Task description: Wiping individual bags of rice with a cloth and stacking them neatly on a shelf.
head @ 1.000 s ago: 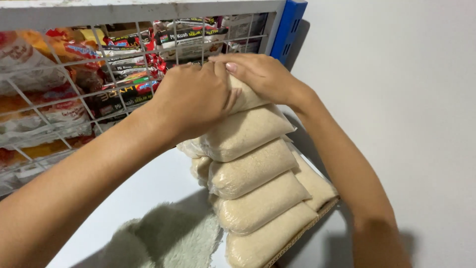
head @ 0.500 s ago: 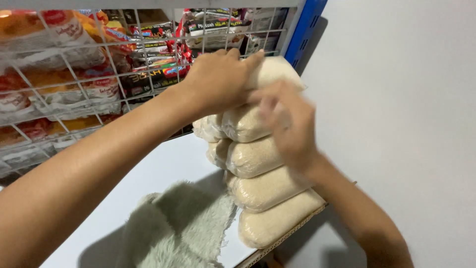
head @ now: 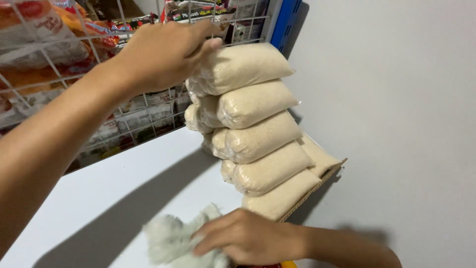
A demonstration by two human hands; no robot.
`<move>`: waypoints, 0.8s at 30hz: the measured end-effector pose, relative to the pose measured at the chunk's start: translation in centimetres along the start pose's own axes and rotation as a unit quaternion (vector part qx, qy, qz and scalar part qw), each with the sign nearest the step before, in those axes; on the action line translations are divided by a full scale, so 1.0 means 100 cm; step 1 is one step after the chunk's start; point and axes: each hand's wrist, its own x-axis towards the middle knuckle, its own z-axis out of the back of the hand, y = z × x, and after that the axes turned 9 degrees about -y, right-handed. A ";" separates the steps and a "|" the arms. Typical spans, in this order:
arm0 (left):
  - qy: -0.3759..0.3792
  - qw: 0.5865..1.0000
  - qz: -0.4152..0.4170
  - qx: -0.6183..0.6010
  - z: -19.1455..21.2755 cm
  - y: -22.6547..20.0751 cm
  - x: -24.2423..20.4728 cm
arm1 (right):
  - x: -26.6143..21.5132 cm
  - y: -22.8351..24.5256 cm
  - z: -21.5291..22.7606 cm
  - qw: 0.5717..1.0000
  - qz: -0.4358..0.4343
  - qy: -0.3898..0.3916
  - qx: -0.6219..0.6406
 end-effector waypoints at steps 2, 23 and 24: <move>-0.092 0.995 -0.025 0.013 -0.006 0.014 -0.019 | -0.005 0.011 0.026 0.995 0.035 -0.073 0.053; -0.362 0.913 -0.107 -0.153 -0.165 0.020 -0.068 | 0.139 -0.085 0.167 0.952 0.055 -0.194 -0.230; -0.373 0.909 -0.114 -0.146 -0.171 0.023 -0.066 | 0.143 -0.085 0.159 0.943 0.060 -0.205 -0.255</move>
